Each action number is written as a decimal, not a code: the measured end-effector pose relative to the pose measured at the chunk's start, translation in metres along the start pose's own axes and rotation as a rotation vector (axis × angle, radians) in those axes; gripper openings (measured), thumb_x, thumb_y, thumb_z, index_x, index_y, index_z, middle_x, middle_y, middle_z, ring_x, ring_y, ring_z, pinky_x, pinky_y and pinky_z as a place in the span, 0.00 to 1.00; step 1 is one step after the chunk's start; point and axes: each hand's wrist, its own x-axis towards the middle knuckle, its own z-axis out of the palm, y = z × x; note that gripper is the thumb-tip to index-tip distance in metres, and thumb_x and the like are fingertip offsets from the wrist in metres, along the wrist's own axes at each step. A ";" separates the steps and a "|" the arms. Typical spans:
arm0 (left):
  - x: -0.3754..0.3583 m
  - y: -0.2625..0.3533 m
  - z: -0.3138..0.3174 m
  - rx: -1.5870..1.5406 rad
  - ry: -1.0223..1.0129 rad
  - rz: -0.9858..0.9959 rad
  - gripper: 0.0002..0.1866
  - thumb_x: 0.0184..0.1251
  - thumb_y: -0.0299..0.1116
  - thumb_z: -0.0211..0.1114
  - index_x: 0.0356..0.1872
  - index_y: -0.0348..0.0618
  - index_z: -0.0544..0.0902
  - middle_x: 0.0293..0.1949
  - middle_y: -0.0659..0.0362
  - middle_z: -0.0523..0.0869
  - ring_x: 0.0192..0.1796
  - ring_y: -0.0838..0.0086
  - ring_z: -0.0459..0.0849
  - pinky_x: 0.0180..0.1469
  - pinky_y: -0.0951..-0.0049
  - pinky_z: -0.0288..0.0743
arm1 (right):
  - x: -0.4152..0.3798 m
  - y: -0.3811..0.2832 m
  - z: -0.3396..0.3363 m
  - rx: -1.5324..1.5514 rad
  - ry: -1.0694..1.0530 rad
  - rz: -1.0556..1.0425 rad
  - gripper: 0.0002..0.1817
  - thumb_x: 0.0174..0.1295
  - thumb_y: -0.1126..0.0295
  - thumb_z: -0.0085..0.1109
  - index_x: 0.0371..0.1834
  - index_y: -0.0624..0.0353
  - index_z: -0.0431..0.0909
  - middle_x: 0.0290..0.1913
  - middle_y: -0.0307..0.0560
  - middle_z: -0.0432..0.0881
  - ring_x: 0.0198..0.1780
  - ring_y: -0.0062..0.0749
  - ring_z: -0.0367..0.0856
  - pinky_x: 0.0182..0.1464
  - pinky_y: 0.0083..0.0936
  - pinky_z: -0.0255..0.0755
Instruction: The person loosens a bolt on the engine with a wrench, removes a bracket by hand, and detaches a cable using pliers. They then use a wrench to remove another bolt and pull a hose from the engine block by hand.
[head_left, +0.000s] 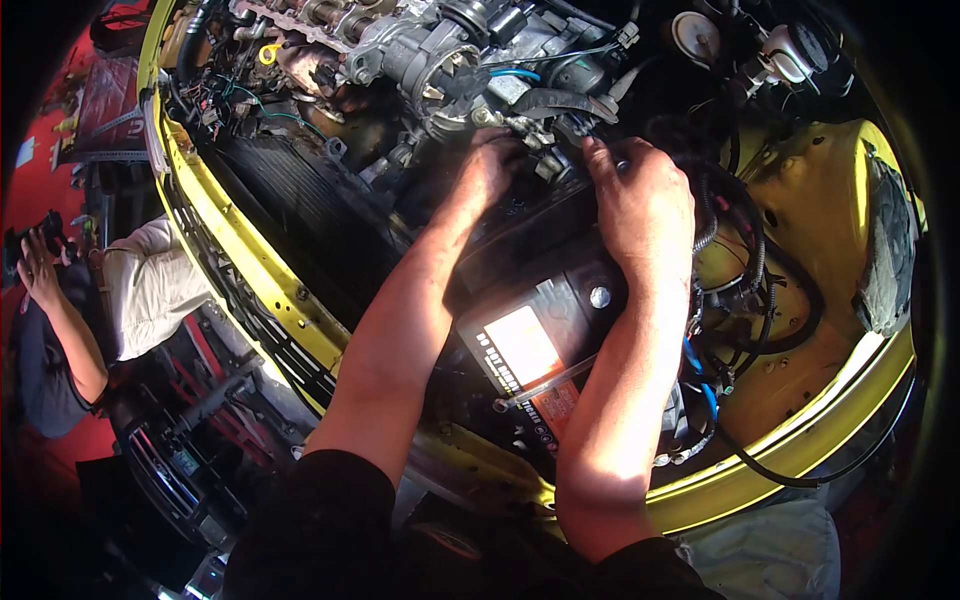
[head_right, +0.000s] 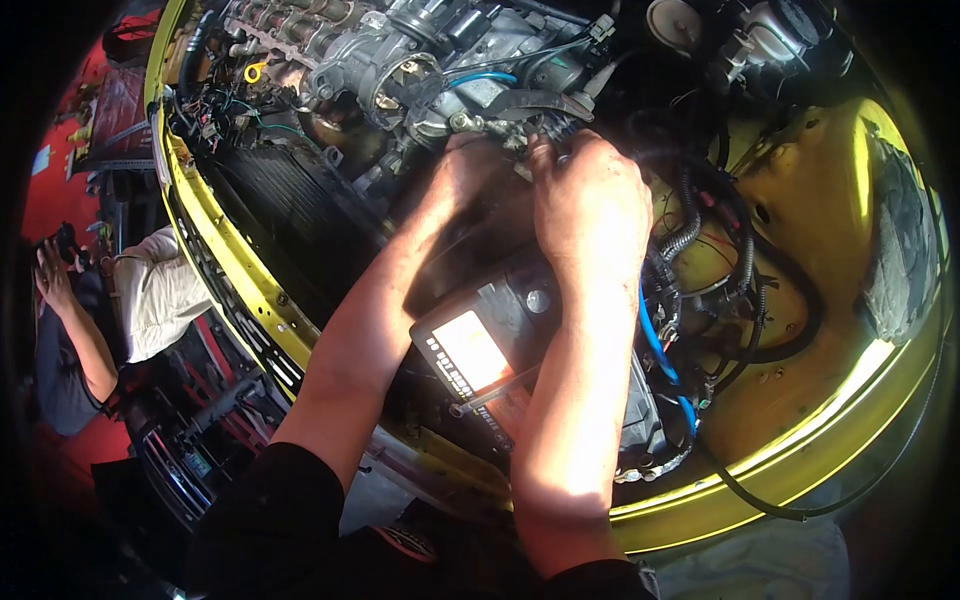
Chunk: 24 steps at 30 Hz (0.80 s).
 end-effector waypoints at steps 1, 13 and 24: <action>-0.002 0.007 -0.008 0.037 -0.002 0.045 0.15 0.58 0.26 0.69 0.47 0.42 0.89 0.53 0.54 0.88 0.66 0.57 0.75 0.69 0.61 0.70 | 0.000 0.001 0.000 -0.006 0.004 0.001 0.24 0.68 0.48 0.59 0.43 0.62 0.85 0.43 0.64 0.87 0.52 0.58 0.85 0.57 0.47 0.77; -0.004 0.067 -0.065 -0.161 0.310 -0.341 0.13 0.61 0.30 0.67 0.47 0.41 0.88 0.44 0.50 0.89 0.49 0.55 0.86 0.55 0.64 0.80 | 0.001 0.002 -0.001 0.028 -0.046 0.025 0.26 0.68 0.47 0.58 0.51 0.62 0.85 0.45 0.65 0.87 0.54 0.58 0.84 0.58 0.44 0.75; 0.011 0.059 -0.085 -1.443 0.155 -1.007 0.11 0.71 0.32 0.57 0.38 0.36 0.84 0.38 0.48 0.89 0.39 0.62 0.88 0.41 0.59 0.79 | 0.001 -0.001 0.000 0.019 -0.047 0.017 0.25 0.68 0.48 0.58 0.51 0.61 0.85 0.46 0.64 0.87 0.54 0.58 0.84 0.58 0.44 0.76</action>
